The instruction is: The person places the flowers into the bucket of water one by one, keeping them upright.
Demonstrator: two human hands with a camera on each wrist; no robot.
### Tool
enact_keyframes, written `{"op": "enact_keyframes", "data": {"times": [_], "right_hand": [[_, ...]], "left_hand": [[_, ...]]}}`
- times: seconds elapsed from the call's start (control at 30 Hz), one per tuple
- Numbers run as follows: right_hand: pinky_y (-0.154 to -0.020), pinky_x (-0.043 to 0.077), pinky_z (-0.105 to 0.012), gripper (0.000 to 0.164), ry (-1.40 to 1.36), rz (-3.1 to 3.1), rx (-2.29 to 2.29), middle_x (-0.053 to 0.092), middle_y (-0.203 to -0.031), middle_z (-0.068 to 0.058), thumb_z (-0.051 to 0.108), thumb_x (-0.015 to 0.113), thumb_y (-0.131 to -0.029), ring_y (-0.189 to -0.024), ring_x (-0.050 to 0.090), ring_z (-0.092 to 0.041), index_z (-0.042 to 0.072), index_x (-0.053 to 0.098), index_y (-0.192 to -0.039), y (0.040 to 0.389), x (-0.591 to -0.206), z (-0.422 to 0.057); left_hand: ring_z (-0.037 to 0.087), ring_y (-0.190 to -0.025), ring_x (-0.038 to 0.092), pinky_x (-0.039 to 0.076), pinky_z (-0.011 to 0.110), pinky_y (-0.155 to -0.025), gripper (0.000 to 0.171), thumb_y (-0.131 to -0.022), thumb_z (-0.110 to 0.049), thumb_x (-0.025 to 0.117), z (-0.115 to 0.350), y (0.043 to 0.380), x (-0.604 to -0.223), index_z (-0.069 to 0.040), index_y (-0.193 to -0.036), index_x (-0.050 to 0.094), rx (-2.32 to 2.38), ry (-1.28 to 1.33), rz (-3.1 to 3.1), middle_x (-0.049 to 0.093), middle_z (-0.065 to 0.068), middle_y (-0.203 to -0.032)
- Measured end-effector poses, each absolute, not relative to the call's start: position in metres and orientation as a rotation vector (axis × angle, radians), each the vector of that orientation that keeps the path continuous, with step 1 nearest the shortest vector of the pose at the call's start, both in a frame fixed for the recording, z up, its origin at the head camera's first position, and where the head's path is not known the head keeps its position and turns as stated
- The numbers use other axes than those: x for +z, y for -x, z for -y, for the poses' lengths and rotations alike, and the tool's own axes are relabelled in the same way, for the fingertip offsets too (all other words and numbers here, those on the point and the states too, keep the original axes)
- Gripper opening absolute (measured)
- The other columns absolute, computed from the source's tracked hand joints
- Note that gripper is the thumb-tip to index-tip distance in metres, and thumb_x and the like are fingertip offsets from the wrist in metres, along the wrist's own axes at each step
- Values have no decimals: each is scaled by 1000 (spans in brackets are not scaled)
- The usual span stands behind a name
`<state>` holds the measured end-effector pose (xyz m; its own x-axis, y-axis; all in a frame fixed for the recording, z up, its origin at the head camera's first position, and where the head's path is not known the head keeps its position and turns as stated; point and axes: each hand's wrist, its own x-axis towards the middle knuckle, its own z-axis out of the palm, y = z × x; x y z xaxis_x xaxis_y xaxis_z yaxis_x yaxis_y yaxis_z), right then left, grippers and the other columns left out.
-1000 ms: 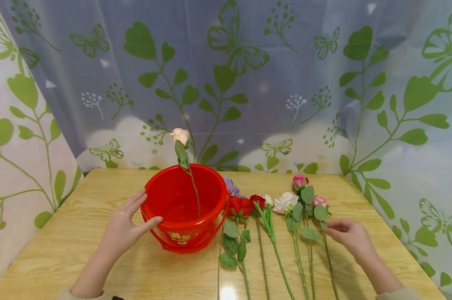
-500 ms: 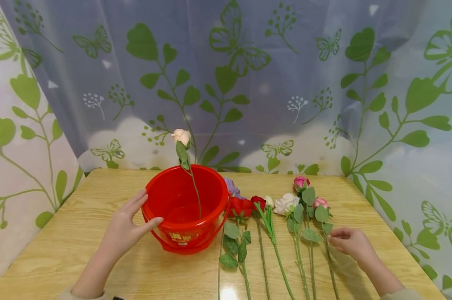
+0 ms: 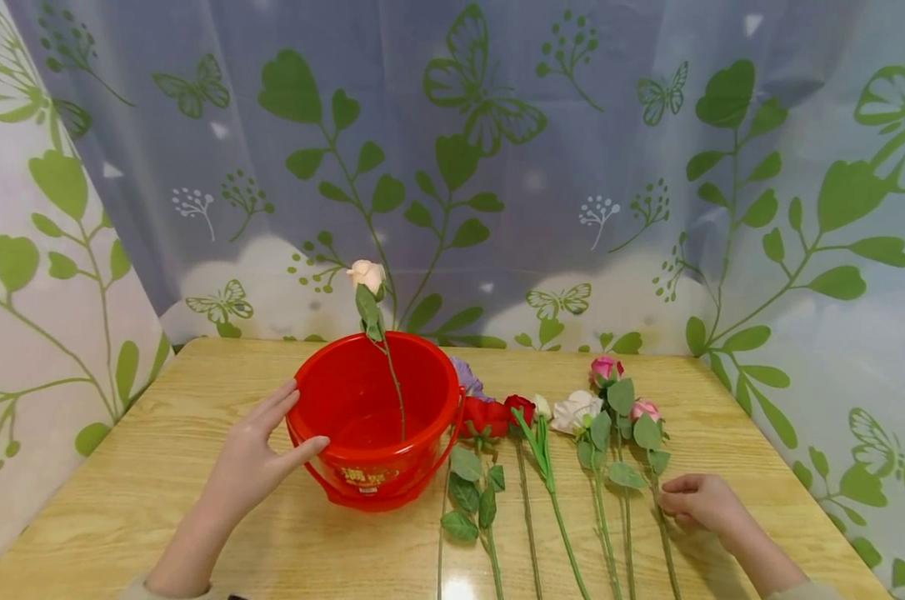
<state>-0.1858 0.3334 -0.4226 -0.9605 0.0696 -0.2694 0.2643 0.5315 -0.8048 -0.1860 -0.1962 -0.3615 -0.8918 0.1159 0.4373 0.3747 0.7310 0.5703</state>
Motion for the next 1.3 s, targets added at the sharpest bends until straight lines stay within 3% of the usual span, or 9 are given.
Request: {"op": "enact_keyframes", "data": {"times": [0.57,1.07,1.3], "right_hand": [[-58,52,-26,33,-316,-2545,-1370,59,-70,-2,6,63,-78,-63,58,-12,-19,54,-97,193,-428,-332],[-48,49,-22,13,-341,-2581,-1350,56,-60,-1,3,65,-75,-53,54,-9,-9,60,-79,195,-433,-329],[-50,50,-23,13,-326,-2566,-1396,56,-61,-1,1,64,-75,-55,55,-9,-11,60,-80,195,-433,-328]], "left_hand": [[39,-118,37,39,55,-85,71,-73,-37,71,196,187,-362,8,-123,47,-956,379,2559,42,20,-130],[40,-117,37,39,55,-85,70,-73,-35,71,196,187,-363,9,-122,47,-973,392,2542,42,21,-130],[40,-117,37,39,55,-85,71,-73,-35,71,196,187,-363,9,-123,46,-972,382,2555,41,21,-130]]}}
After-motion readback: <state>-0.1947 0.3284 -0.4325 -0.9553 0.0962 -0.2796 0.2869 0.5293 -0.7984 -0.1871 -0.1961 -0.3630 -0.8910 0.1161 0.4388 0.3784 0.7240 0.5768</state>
